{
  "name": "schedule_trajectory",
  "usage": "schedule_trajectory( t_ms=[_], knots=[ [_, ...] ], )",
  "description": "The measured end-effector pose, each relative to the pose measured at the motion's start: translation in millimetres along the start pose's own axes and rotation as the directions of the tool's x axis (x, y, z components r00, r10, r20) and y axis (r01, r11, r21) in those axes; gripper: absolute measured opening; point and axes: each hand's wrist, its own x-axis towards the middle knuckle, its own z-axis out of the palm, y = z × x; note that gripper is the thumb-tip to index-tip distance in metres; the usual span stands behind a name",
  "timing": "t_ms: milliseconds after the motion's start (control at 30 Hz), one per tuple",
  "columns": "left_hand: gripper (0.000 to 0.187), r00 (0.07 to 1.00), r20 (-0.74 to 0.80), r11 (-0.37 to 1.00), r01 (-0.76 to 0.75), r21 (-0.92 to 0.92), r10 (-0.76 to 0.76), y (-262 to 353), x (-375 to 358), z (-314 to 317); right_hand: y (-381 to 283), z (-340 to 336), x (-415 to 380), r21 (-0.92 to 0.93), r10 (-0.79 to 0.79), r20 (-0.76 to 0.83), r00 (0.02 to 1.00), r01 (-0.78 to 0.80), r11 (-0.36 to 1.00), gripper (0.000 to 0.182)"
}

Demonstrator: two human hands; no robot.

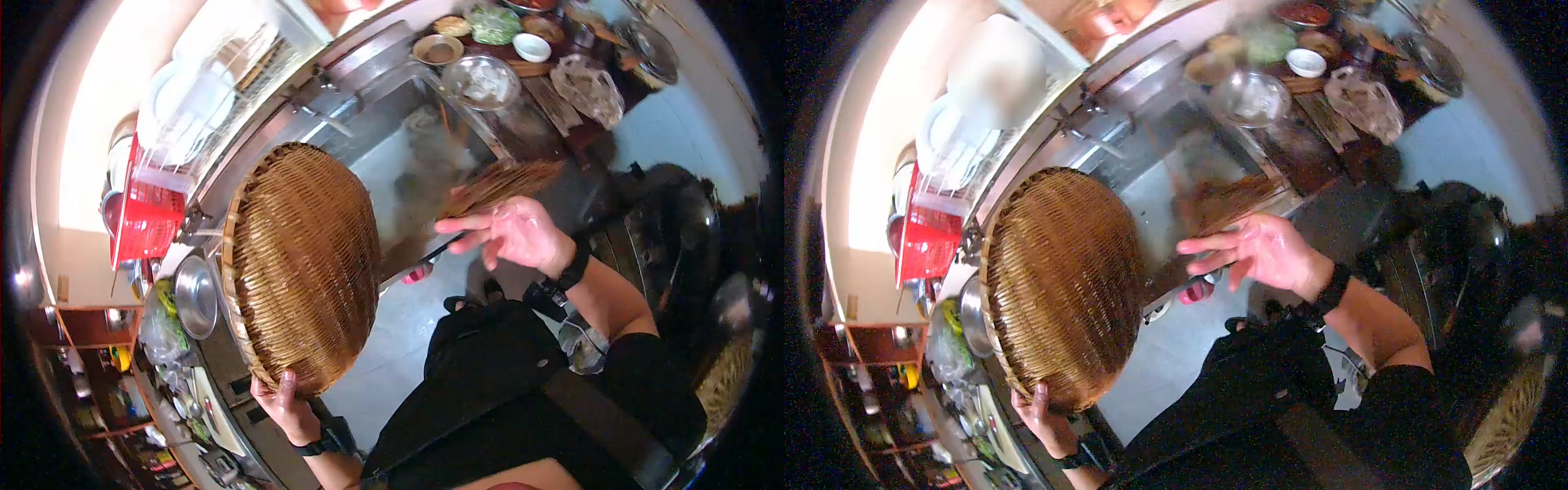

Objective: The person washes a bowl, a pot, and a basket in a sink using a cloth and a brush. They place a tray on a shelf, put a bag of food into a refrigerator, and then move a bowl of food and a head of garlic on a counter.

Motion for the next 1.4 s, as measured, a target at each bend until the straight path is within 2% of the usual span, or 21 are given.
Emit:
schedule_trajectory(
  t_ms=[100,167,200,233,267,400,533,667,833,933,1000,1067,1100,1133,1167,1200,1233,1300,1333,1367,1400],
  knots=[
    [0.046,0.998,0.063,1.000,-0.009,0.020,0.007,3.4,3.4,18.8,10.9,5.7,-25.2,0.260,0.062,0.178,0.982,-0.108,0.959,0.051],
    [0.046,0.999,0.027,1.000,-0.019,-0.002,0.019,-7.1,15.6,11.9,39.9,-8.1,-36.6,0.112,0.159,-0.212,0.964,-0.137,0.984,0.045],
    [0.049,1.000,-0.011,0.998,0.022,-0.051,-0.023,-1.4,14.8,18.9,34.2,10.7,-44.5,-0.211,0.118,-0.447,0.886,-0.233,0.949,0.041],
    [0.053,0.999,0.036,0.998,0.007,-0.070,-0.005,-0.7,20.3,17.9,74.2,-48.1,-40.4,-0.519,-0.154,-0.496,0.855,-0.149,0.842,0.028],
    [0.055,0.998,0.052,0.994,0.035,-0.102,-0.030,0.7,25.5,16.5,73.1,-53.7,-55.1,-0.590,-0.242,-0.481,0.843,-0.107,0.801,0.026],
    [0.050,0.993,0.068,0.988,-0.092,-0.124,0.101,-12.1,46.0,3.9,68.0,-38.5,-103.9,-0.774,-0.528,-0.380,0.759,0.052,0.631,0.040],
    [0.051,0.952,0.155,0.947,-0.228,-0.225,0.265,-21.5,91.1,-29.2,43.2,74.9,-138.7,-0.961,-0.920,-0.066,0.386,0.225,0.163,0.073],
    [0.040,0.942,0.226,0.899,-0.138,-0.416,0.248,-9.4,128.6,-52.2,67.3,188.3,-195.8,-0.987,-0.949,-0.038,0.313,-0.161,-0.013,0.069],
    [0.037,0.922,0.247,0.874,-0.161,-0.459,0.299,18.0,133.3,-27.7,136.5,202.4,-216.9,-0.965,-0.922,0.043,-0.384,-0.256,0.062,0.050],
    [0.034,0.914,0.307,0.833,-0.057,-0.551,0.266,31.3,135.3,-20.7,155.1,207.9,-261.5,-0.963,-0.866,0.056,-0.498,-0.256,0.085,0.028],
    [0.033,0.890,0.338,0.829,-0.074,-0.554,0.305,34.5,135.6,-14.4,163.7,201.5,-266.0,-0.751,-0.773,0.482,-0.413,-0.649,-0.121,0.012],
    [0.032,0.878,0.379,0.851,-0.057,-0.523,0.291,36.8,129.0,-1.5,174.2,157.7,-211.8,-0.992,-0.644,-0.042,-0.764,0.107,-0.062,0.037],
    [0.032,0.872,0.399,0.863,-0.051,-0.502,0.284,35.3,124.1,7.9,193.4,156.0,-131.3,-0.988,-0.646,0.014,-0.763,-0.111,0.110,0.022],
    [0.034,0.817,0.490,0.866,-0.021,-0.500,0.303,23.7,128.8,18.5,213.6,134.3,-104.9,-0.792,-0.827,0.180,-0.532,-0.578,0.199,0.023],
    [0.034,0.830,0.468,0.869,-0.040,-0.493,0.304,15.2,123.5,34.5,233.2,113.1,-78.9,-0.411,-0.914,0.326,-0.241,-0.907,0.092,0.025],
    [0.033,0.817,0.472,0.877,-0.083,-0.474,0.332,16.8,117.7,44.6,237.8,100.6,-82.2,-0.724,-0.948,0.057,-0.314,-0.666,0.178,0.021],
    [0.032,0.805,0.486,0.894,-0.117,-0.433,0.341,15.2,114.5,46.3,250.1,92.3,-87.2,-0.895,-0.935,-0.228,-0.271,-0.319,0.311,0.017],
    [0.030,0.744,0.543,0.899,-0.180,-0.399,0.390,-11.0,129.2,47.3,242.0,69.4,-109.8,-0.757,-0.845,-0.513,0.149,0.386,0.527,0.013],
    [0.029,0.686,0.597,0.908,-0.273,-0.317,0.415,-18.6,141.3,31.7,232.2,76.9,-149.5,-0.898,-0.927,-0.252,-0.277,0.424,0.117,0.012],
    [0.029,0.697,0.585,0.908,-0.280,-0.312,0.415,-18.4,145.2,28.5,208.0,75.4,-196.8,-0.937,-0.822,-0.241,-0.516,0.345,0.058,0.019],
    [0.028,0.702,0.588,0.912,-0.249,-0.326,0.402,-15.8,145.0,26.2,212.8,72.0,-186.7,-0.935,-0.823,-0.248,-0.510,0.350,0.065,0.019]
  ],
)
